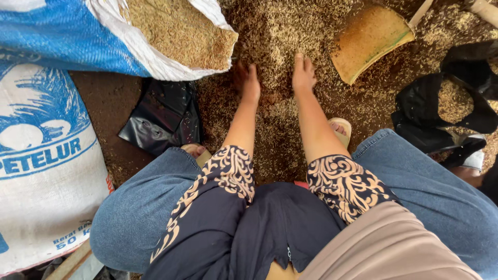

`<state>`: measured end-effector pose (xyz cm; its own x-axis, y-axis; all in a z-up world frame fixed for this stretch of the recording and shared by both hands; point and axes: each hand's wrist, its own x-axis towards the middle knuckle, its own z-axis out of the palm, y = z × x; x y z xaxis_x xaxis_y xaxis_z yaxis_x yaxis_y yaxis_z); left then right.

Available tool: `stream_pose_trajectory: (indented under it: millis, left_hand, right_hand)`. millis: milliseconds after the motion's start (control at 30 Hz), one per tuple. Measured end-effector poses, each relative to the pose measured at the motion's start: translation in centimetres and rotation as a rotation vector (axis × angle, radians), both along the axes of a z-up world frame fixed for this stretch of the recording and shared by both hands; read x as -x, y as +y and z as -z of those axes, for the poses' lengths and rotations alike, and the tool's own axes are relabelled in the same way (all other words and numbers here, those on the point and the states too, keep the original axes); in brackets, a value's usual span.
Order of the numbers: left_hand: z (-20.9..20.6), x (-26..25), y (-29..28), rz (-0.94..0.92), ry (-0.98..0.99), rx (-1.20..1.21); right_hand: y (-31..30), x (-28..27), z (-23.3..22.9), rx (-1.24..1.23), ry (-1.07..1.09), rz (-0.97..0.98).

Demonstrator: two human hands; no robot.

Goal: The person scoops grains from a large sack into small black plastic bags using a scoop. They then tie the bags and place them aside, repeating the process.

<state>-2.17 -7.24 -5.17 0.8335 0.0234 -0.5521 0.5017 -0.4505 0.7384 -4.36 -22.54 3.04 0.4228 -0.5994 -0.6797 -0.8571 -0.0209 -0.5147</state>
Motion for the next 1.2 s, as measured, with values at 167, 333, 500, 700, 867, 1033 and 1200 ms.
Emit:
stream_pose_trajectory:
  millis: [167, 333, 500, 700, 867, 1033, 1200]
  left_hand:
    - [0.6, -1.0, -1.6, -0.010, 0.060, 0.465]
    - [-0.4, -0.6, 0.0, -0.052, -0.199, 0.477]
    - [-2.5, 1.5, 2.9, -0.276, 0.480, -0.230]
    - [-2.0, 4.7, -0.6, -0.140, 0.599, 0.233]
    - [-2.3, 2.0, -0.2, -0.291, 0.500, 0.598]
    - [2.8, 1.5, 3.7, -0.182, 0.123, 0.249]
    - [11.0, 6.8, 6.6, 0.754, 0.395, -0.255]
  right_hand:
    - [0.7, -0.5, -2.7, -0.320, -0.158, 0.079]
    - [-1.8, -1.0, -2.1, -0.278, -0.207, 0.097]
    - [-2.4, 3.3, -0.4, 0.066, 0.047, -0.178]
    - [2.5, 6.1, 2.3, -0.229, 0.094, 0.064]
    - [1.8, 3.5, 0.7, -0.522, -0.219, 0.086]
    - [-0.4, 2.4, -1.9, -0.298, -0.113, 0.004]
    - [1.5, 8.0, -1.1, -0.380, 0.511, -0.451]
